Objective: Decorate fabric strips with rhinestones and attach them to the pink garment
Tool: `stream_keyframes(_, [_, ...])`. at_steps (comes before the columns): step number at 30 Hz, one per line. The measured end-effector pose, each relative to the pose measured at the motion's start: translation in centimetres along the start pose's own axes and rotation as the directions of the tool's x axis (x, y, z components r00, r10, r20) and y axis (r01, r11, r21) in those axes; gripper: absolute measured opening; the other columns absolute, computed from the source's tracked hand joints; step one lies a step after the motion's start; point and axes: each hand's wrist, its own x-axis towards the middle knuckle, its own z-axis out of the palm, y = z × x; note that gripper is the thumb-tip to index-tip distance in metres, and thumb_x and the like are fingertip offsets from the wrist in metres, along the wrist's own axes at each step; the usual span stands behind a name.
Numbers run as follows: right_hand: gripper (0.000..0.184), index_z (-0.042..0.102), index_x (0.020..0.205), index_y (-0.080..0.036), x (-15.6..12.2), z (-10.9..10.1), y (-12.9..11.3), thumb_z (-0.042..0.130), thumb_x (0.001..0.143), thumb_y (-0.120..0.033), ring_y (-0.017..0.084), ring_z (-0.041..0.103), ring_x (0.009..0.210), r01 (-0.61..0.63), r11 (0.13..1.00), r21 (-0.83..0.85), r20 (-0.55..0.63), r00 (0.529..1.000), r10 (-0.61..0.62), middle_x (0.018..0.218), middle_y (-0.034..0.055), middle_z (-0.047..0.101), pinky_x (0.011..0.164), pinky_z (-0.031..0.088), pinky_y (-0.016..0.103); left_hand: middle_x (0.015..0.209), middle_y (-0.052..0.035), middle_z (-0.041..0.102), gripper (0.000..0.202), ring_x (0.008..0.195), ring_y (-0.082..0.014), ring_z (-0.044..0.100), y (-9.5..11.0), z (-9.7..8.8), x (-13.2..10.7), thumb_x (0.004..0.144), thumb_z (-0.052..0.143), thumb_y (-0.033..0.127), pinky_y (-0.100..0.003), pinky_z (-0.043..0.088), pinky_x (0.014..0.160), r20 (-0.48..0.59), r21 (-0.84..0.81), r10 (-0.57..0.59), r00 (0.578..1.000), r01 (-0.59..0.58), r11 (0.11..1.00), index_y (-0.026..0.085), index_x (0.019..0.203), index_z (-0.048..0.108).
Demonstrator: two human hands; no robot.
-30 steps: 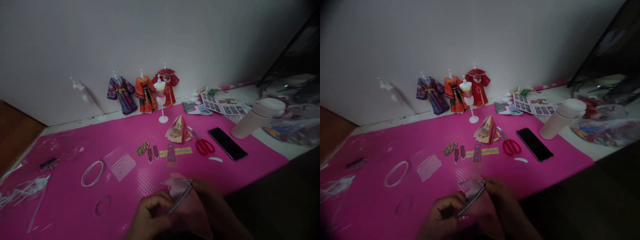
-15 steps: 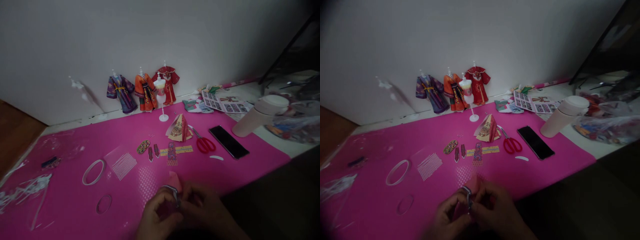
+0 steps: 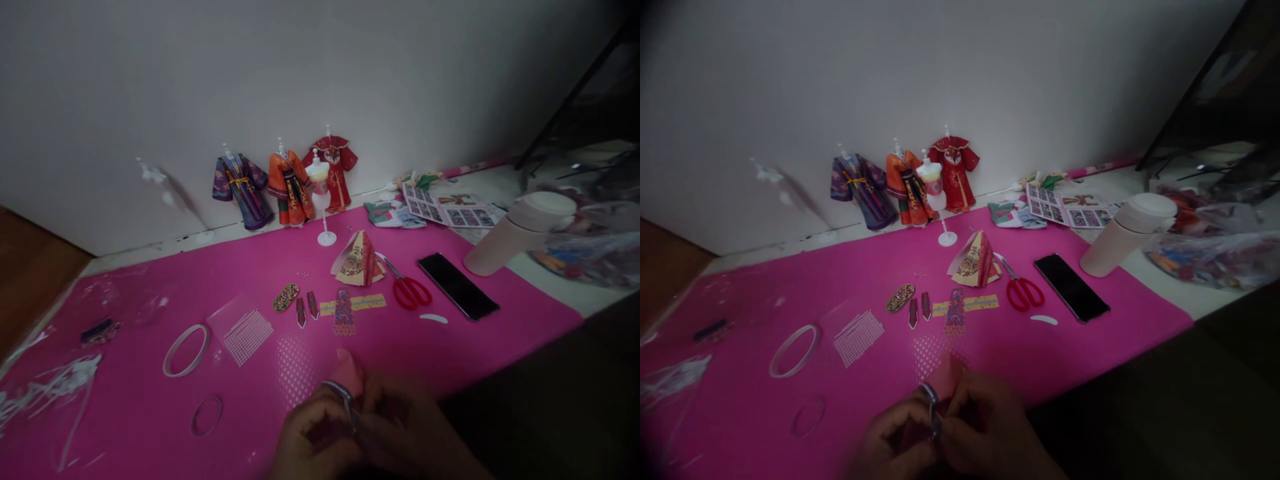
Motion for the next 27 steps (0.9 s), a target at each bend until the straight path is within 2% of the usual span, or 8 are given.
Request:
stream_keyframes(3, [0.018, 0.061, 0.065, -0.020, -0.1, 0.1, 0.1, 0.074, 0.075, -0.027, 0.013, 0.054, 0.061, -0.010, 1.000, -0.022, 0.026, 1.000, 0.011, 0.065, -0.0024, 0.062, 0.058, 0.040, 0.024, 0.077, 0.0025, 0.066, 0.015, 0.077, -0.0159, 0.060, -0.1, -0.3, -0.3, 0.065, 0.077, 0.010, -0.023, 0.046, 0.072, -0.009, 0.030, -0.035, 0.999, 0.036, 0.999, 0.024, 0.069, 0.072])
stream_keyframes(8, [0.017, 0.062, 0.064, -0.020, -0.3, 0.0, 0.3, 0.072, 0.075, -0.029, 0.014, 0.054, 0.062, 0.017, 0.996, -0.083, 0.022, 1.000, -0.015, 0.066, -0.0011, 0.063, 0.057, 0.039, 0.025, 0.070, 0.0009, 0.062, 0.011, 0.070, -0.0156, 0.056, -0.3, -0.5, -0.2, 0.075, 0.072, 0.022, -0.025, 0.047, 0.070, -0.013, 0.127, 0.017, 1.000, -0.015, 0.992, 0.022, 0.065, 0.069])
stream_keyframes(13, [0.020, 0.062, 0.063, -0.021, -0.4, 0.0, 0.2, 0.072, 0.076, -0.031, 0.014, 0.055, 0.059, 0.057, 0.993, -0.105, 0.013, 0.998, -0.056, 0.064, -0.0008, 0.064, 0.054, 0.039, 0.024, 0.071, 0.0029, 0.062, 0.015, 0.070, -0.0152, 0.056, -0.4, -0.3, -0.2, 0.070, 0.077, 0.025, -0.023, 0.046, 0.068, 0.007, 0.057, -0.082, 0.997, 0.081, 0.995, 0.022, 0.069, 0.063])
stream_keyframes(17, [0.012, 0.064, 0.067, -0.022, -0.3, -0.2, -0.2, 0.069, 0.077, -0.023, 0.015, 0.059, 0.061, 0.158, 0.966, -0.202, 0.092, 0.986, -0.142, 0.068, -0.0004, 0.067, 0.059, 0.043, 0.025, 0.073, 0.0015, 0.061, 0.022, 0.070, -0.0163, 0.056, -0.2, 0.0, -0.6, 0.081, 0.068, 0.042, -0.024, 0.046, 0.069, -0.099, 0.070, -0.059, 0.993, 0.067, 0.995, 0.022, 0.075, 0.063])
stream_keyframes(19, [0.010, 0.064, 0.068, -0.022, -0.1, -0.3, -0.4, 0.068, 0.078, -0.019, 0.016, 0.062, 0.066, 0.227, 0.931, -0.285, 0.143, 0.971, -0.193, 0.072, 0.0003, 0.069, 0.062, 0.045, 0.026, 0.073, 0.0005, 0.063, 0.032, 0.073, -0.0177, 0.056, -0.1, 0.2, -0.7, 0.084, 0.064, 0.052, -0.025, 0.046, 0.070, -0.184, 0.085, -0.070, 0.980, 0.086, 0.993, 0.022, 0.076, 0.065])
stream_keyframes(21, [0.011, 0.064, 0.069, -0.023, 0.1, -0.3, -0.5, 0.067, 0.079, -0.019, 0.017, 0.064, 0.067, 0.325, 0.860, -0.394, 0.169, 0.945, -0.280, 0.073, 0.0010, 0.071, 0.063, 0.044, 0.027, 0.070, 0.0009, 0.061, 0.040, 0.072, -0.0181, 0.056, -0.1, 0.4, -0.7, 0.082, 0.062, 0.060, -0.024, 0.046, 0.069, -0.232, 0.091, -0.084, 0.969, 0.108, 0.990, 0.021, 0.071, 0.065])
stream_keyframes(24, [0.010, 0.064, 0.070, -0.022, 0.4, 0.0, -0.2, 0.067, 0.078, -0.019, 0.018, 0.064, 0.065, 0.450, 0.719, -0.530, 0.203, 0.890, -0.407, 0.070, 0.0021, 0.072, 0.062, 0.043, 0.029, 0.064, 0.0020, 0.060, 0.045, 0.067, -0.0169, 0.055, -0.5, 0.5, -0.2, 0.078, 0.066, 0.063, -0.023, 0.046, 0.064, -0.216, 0.078, -0.127, 0.968, 0.147, 0.986, 0.020, 0.065, 0.063])
stream_keyframes(27, [0.010, 0.065, 0.068, -0.022, 0.5, 0.4, 0.1, 0.067, 0.076, -0.017, 0.018, 0.066, 0.065, 0.505, 0.686, -0.523, 0.254, 0.861, -0.440, 0.070, 0.0018, 0.073, 0.064, 0.044, 0.029, 0.062, 0.0020, 0.062, 0.042, 0.064, -0.0167, 0.058, -1.3, 0.4, 0.5, 0.073, 0.074, 0.059, -0.024, 0.046, 0.061, -0.239, 0.053, -0.141, 0.961, 0.158, 0.986, 0.019, 0.065, 0.065])
